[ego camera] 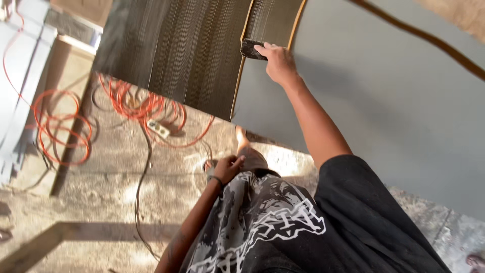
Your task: The person applies a brown adhesive to a large grey board. They pour the liquid from a bottle onto the surface and use a hand spreader to distribute it across the board.
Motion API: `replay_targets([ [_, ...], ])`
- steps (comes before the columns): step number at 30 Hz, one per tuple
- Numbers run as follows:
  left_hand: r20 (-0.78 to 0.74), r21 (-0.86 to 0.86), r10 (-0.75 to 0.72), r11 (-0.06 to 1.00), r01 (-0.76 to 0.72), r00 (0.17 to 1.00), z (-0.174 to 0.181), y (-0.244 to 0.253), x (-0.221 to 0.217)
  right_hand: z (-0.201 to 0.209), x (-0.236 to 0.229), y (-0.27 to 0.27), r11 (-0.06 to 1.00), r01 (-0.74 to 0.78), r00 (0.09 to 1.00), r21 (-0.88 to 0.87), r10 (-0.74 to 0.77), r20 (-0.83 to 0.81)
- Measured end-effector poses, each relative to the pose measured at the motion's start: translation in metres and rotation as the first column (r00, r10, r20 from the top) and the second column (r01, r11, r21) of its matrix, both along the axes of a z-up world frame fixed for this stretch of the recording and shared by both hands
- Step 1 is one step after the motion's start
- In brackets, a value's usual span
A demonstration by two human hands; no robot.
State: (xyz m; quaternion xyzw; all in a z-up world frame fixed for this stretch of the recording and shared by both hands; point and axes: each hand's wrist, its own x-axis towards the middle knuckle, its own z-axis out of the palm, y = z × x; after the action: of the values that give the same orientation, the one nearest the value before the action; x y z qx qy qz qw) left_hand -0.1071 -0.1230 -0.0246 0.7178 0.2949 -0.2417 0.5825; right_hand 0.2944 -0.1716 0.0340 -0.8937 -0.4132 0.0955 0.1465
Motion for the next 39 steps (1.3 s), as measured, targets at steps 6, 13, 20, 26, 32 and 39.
replay_targets([
  [6,-0.05,-0.081,0.074,0.994,-0.077,0.996,-0.015,-0.014,-0.078,0.007,-0.155,-0.035,0.998,-0.043,0.999,-0.04,0.044,0.003],
  [13,-0.056,-0.068,-0.029,0.997,0.025,0.998,-0.012,-0.022,-0.096,0.033,-0.268,-0.061,0.975,-0.083,0.986,-0.205,0.052,-0.156],
  [20,0.009,-0.04,-0.117,0.992,0.118,0.993,-0.012,-0.053,-0.054,0.162,-0.207,-0.094,0.969,0.24,0.912,0.063,-0.203,-0.357],
  [26,0.029,-0.26,-0.079,0.962,0.084,0.996,-0.014,-0.109,0.03,0.183,-0.004,-0.158,0.914,0.345,0.934,0.211,-0.313,-0.174],
  [32,0.075,-0.201,-0.035,0.978,0.049,0.997,-0.003,-0.147,0.106,0.114,0.199,-0.162,0.943,0.306,0.952,0.13,-0.301,-0.053],
  [39,-0.263,-0.076,-0.008,0.997,-0.012,0.965,0.007,-0.151,0.124,0.032,0.273,-0.11,0.965,0.22,0.975,-0.146,-0.218,0.026],
])
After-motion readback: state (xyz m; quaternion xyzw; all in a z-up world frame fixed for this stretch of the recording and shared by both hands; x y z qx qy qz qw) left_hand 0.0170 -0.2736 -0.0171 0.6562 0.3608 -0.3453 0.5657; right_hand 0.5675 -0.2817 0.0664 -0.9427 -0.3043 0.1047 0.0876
